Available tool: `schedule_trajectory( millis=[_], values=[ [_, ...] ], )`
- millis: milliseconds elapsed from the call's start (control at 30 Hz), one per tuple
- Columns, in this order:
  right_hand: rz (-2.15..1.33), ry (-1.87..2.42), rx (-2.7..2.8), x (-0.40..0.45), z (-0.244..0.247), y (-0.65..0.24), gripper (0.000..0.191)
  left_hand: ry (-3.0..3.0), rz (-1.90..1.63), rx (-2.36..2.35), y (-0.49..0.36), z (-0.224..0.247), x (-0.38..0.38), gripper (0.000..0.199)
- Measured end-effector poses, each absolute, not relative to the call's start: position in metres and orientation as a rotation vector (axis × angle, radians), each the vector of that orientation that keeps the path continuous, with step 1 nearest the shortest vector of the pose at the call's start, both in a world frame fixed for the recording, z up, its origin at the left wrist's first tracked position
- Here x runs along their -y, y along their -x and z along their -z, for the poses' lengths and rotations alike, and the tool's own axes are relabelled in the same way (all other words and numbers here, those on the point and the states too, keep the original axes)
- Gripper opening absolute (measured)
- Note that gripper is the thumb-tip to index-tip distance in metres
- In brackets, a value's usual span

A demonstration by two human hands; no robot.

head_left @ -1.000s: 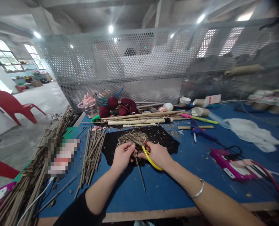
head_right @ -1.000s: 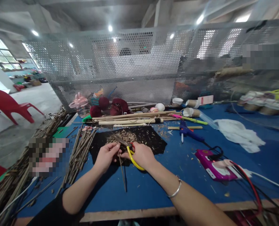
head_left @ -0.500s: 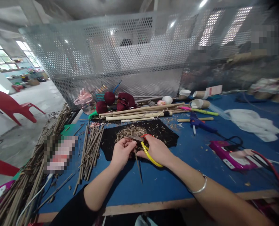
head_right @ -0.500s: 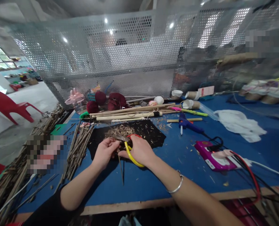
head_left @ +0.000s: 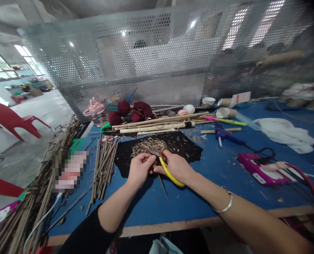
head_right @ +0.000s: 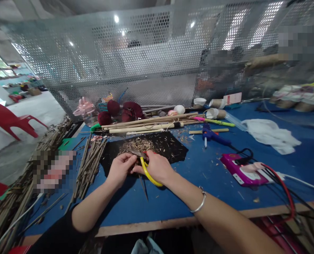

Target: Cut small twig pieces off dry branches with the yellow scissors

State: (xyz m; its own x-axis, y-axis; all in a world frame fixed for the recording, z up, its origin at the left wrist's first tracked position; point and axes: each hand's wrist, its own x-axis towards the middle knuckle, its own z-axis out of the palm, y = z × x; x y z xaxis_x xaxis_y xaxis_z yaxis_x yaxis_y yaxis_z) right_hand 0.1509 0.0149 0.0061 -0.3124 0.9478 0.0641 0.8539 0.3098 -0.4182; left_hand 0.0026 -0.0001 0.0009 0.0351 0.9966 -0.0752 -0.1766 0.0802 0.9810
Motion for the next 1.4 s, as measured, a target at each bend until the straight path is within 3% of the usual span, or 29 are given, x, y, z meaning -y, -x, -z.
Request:
schedule_trajectory(
  millis=[1100, 1400],
  values=[
    [-0.371, 1.807, 2.331, -0.021, -0.013, -0.16, 0.046, -0.883, -1.144, -1.124, -0.001, 0.0, -0.004, 0.035],
    [-0.515, 1.604, 2.291, -0.014, -0.017, -0.161, 0.055, -0.977, -1.156, -1.174, -0.003, -0.006, -0.001, 0.031]
  ],
)
